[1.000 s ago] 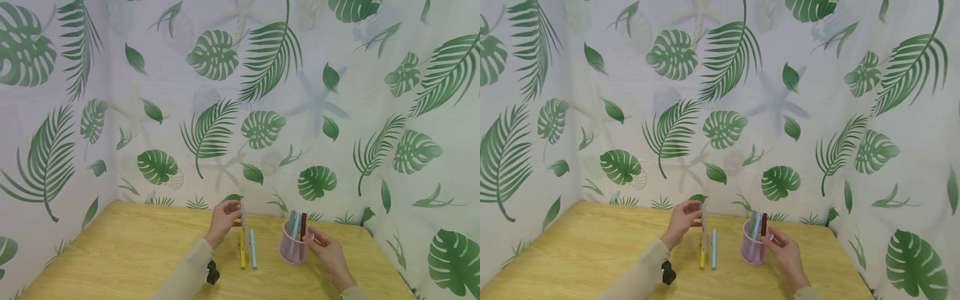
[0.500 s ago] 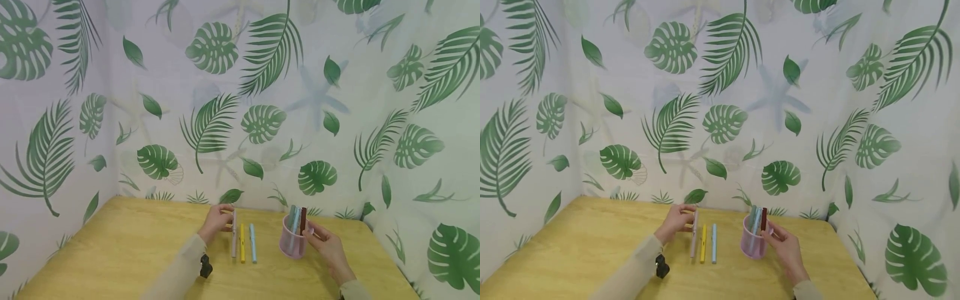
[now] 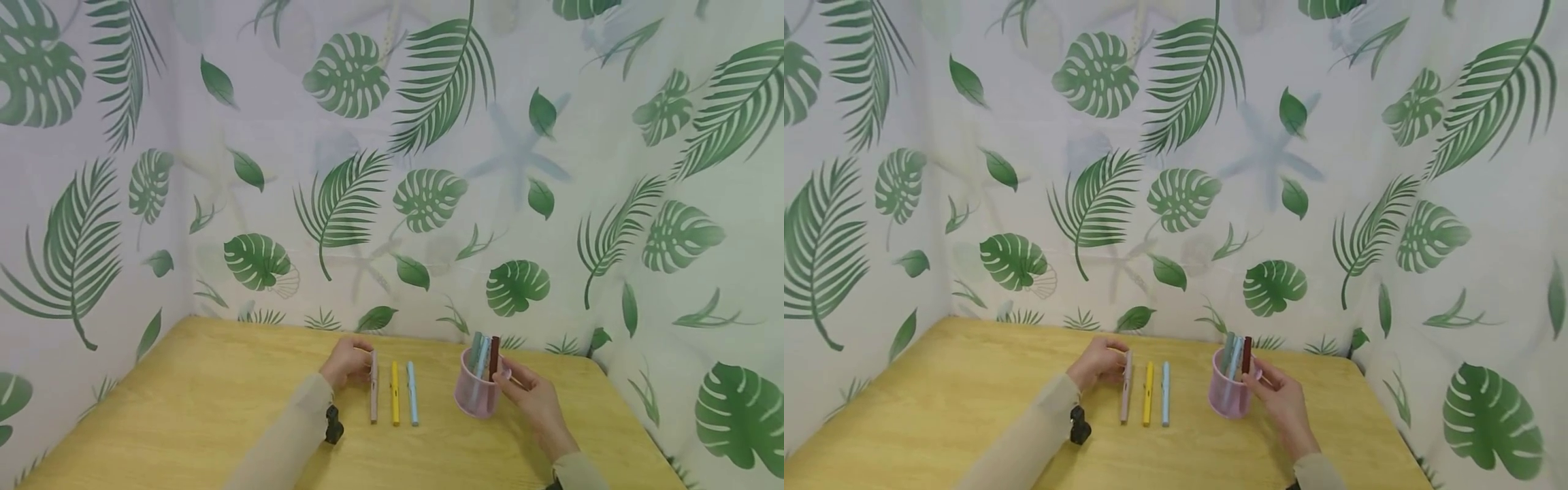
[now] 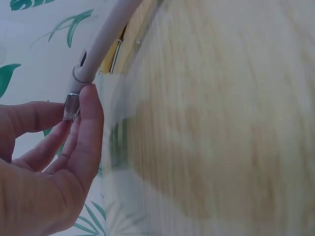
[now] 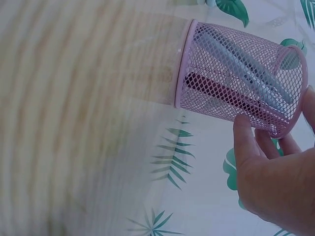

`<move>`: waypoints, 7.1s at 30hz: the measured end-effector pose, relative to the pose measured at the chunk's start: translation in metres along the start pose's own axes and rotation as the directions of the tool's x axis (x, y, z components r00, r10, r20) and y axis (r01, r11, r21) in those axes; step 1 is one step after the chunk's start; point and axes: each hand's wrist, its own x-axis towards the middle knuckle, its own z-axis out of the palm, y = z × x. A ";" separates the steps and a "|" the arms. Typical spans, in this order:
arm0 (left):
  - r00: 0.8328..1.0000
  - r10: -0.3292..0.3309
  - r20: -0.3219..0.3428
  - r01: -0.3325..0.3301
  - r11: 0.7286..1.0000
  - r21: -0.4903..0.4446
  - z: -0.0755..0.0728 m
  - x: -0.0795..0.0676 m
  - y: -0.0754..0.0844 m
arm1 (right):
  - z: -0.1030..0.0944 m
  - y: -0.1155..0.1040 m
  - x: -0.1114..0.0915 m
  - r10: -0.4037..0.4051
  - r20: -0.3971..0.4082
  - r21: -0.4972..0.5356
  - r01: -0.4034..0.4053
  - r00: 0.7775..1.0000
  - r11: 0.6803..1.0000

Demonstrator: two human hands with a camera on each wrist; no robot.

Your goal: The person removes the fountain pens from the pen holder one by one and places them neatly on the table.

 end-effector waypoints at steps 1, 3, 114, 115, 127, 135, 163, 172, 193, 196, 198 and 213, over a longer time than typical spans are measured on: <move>1.000 -0.015 0.001 0.015 1.000 0.010 0.000 0.000 0.000 | 0.000 0.000 0.000 0.002 -0.001 0.002 -0.002 1.000 1.000; 0.999 -0.038 0.010 0.038 0.999 0.030 0.000 0.000 0.000 | -0.001 0.001 0.000 0.003 -0.002 -0.001 -0.003 1.000 1.000; 0.972 0.181 -0.152 -0.152 0.971 0.186 0.030 0.002 0.009 | 0.002 0.003 0.001 -0.001 -0.035 0.020 0.001 0.999 1.000; 0.971 0.184 -0.153 -0.157 0.972 0.176 0.032 0.002 0.010 | 0.002 0.003 0.002 -0.001 -0.038 0.021 0.002 0.999 1.000; 0.965 0.224 -0.139 -0.214 0.973 0.082 0.056 0.002 0.016 | 0.002 0.005 0.002 -0.014 -0.039 0.047 0.016 0.999 0.999; 0.961 0.261 -0.092 -0.261 0.965 0.017 0.070 0.006 0.022 | 0.001 0.007 0.003 -0.012 -0.034 0.037 0.013 0.999 0.999; 0.924 0.382 0.006 -0.377 0.915 -0.142 0.124 0.006 0.032 | 0.001 0.004 -0.002 0.000 -0.030 0.025 0.001 1.000 1.000; 0.879 0.477 0.009 -0.474 0.875 -0.104 0.136 0.009 0.037 | 0.004 0.003 -0.001 -0.016 -0.019 0.003 0.016 1.000 1.000; 0.899 0.437 0.019 -0.437 0.899 0.029 0.170 0.009 0.053 | 0.004 0.001 0.000 -0.013 -0.032 0.025 0.013 0.999 1.000; 0.905 0.425 0.023 -0.425 0.904 0.035 0.170 0.009 0.051 | 0.005 0.001 0.000 -0.014 -0.018 0.026 0.015 1.000 1.000; 0.909 0.417 0.026 -0.418 0.908 0.036 0.170 0.009 0.049 | 0.006 0.002 0.000 -0.012 -0.014 0.022 0.012 1.000 1.000; 0.900 0.431 0.068 -0.432 0.902 -0.003 0.162 0.011 0.047 | 0.004 0.005 0.004 -0.014 -0.032 -0.038 0.012 0.999 0.999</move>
